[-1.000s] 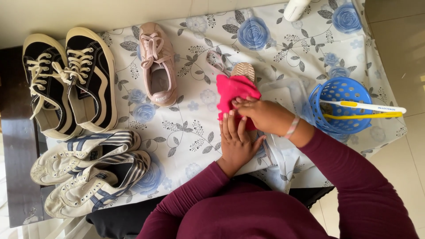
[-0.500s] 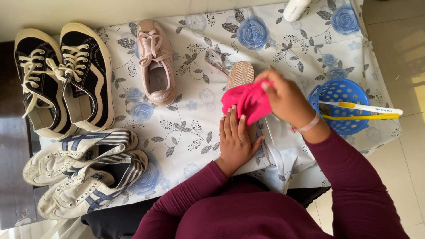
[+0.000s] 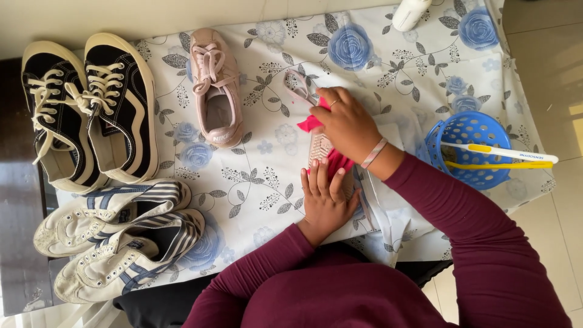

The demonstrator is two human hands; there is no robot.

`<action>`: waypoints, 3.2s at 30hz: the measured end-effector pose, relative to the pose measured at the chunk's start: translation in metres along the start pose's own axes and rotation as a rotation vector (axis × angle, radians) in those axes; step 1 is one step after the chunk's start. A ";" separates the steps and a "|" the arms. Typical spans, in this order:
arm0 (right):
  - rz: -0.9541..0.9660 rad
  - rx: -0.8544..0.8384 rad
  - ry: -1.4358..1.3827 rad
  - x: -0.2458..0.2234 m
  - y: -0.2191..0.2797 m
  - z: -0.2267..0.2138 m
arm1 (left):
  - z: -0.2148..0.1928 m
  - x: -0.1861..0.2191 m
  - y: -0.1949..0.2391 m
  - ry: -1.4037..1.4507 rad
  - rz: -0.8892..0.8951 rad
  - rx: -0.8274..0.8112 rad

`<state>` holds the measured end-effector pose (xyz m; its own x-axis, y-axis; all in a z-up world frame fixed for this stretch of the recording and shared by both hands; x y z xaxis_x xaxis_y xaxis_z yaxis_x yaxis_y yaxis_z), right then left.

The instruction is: The person scrubs the sole of a pink shoe with a green brush and wipes it with a pink cloth. The person repeats the scrubbing and wiping steps on the same shoe sole.

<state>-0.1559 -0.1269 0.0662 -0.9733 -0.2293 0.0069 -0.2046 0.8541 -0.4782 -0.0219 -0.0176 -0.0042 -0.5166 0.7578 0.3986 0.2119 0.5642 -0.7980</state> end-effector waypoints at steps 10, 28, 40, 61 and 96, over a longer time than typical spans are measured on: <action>0.108 0.138 0.169 0.039 -0.017 -0.018 | -0.007 0.002 -0.015 0.027 0.023 0.000; -0.183 -0.030 0.183 -0.034 0.026 -0.055 | -0.001 -0.001 -0.008 0.060 -0.012 -0.023; -0.117 -0.112 0.019 -0.014 0.029 -0.051 | -0.003 -0.002 -0.015 0.108 -0.015 -0.024; -0.207 0.055 0.070 -0.021 -0.016 0.014 | 0.008 0.000 -0.003 0.091 0.025 -0.158; -0.199 -0.156 -0.161 -0.012 -0.011 0.015 | 0.016 -0.002 0.007 0.102 0.010 -0.182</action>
<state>-0.1404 -0.1406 0.0587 -0.8861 -0.4598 -0.0588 -0.4152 0.8436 -0.3404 -0.0323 -0.0203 -0.0179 -0.4293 0.7878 0.4417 0.3679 0.5992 -0.7110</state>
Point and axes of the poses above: each hand's wrist, its own y-axis away from the middle knuckle, its own z-axis out of the palm, x = y × z, the point moved 4 cm from there along -y, towards the middle knuckle, and after that the axes turned 11 degrees about x, right-handed, at the moved point
